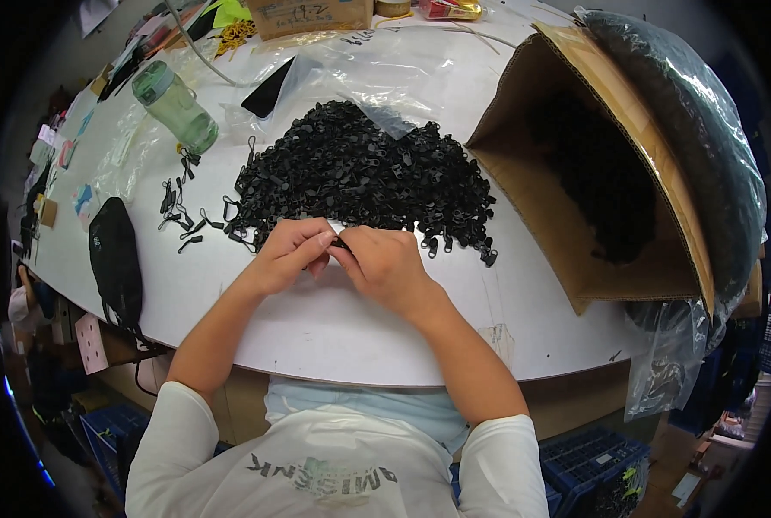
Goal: Assembling zipper pull cords by looping thin black strings and snapping black plastic clips onto the ends.
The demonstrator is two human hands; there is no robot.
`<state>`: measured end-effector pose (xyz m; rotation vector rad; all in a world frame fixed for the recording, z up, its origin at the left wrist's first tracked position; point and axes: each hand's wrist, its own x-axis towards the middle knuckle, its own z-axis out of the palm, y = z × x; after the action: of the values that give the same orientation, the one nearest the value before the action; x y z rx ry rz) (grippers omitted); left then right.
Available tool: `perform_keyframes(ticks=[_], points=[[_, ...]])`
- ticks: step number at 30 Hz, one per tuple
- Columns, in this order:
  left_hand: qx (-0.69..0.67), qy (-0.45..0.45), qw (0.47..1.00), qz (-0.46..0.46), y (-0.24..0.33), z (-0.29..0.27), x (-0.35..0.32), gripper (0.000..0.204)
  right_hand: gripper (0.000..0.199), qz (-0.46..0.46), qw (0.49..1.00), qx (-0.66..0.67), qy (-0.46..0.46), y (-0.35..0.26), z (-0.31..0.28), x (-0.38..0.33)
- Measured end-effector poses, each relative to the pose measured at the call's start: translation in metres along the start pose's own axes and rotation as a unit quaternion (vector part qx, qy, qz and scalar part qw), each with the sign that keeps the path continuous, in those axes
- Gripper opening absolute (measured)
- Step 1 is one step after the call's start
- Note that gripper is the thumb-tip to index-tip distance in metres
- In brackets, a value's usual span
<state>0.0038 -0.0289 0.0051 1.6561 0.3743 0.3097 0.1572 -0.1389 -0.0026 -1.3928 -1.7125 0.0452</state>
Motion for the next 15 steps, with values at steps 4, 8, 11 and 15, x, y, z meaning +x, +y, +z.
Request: perform_keyframes(ticks=[4,8,11,15], points=[[-0.074,-0.016,0.997,-0.033,0.001,-0.003,0.001,0.029,0.013,0.005,1.000,-0.001,0.008,-0.001,0.002,0.001],[-0.157,-0.023,0.986,-0.060,-0.005,-0.003,0.002,0.024,0.015,0.010,1.000,0.013,0.018,0.001,0.000,0.003],[-0.119,-0.013,0.992,-0.046,-0.004,-0.003,0.003,0.022,0.014,0.010,1.000,0.012,0.004,0.002,-0.002,0.003],[-0.006,0.118,0.993,-0.019,-0.010,-0.004,0.002,0.020,0.016,-0.030,0.998,-0.028,-0.046,0.002,-0.002,0.002]])
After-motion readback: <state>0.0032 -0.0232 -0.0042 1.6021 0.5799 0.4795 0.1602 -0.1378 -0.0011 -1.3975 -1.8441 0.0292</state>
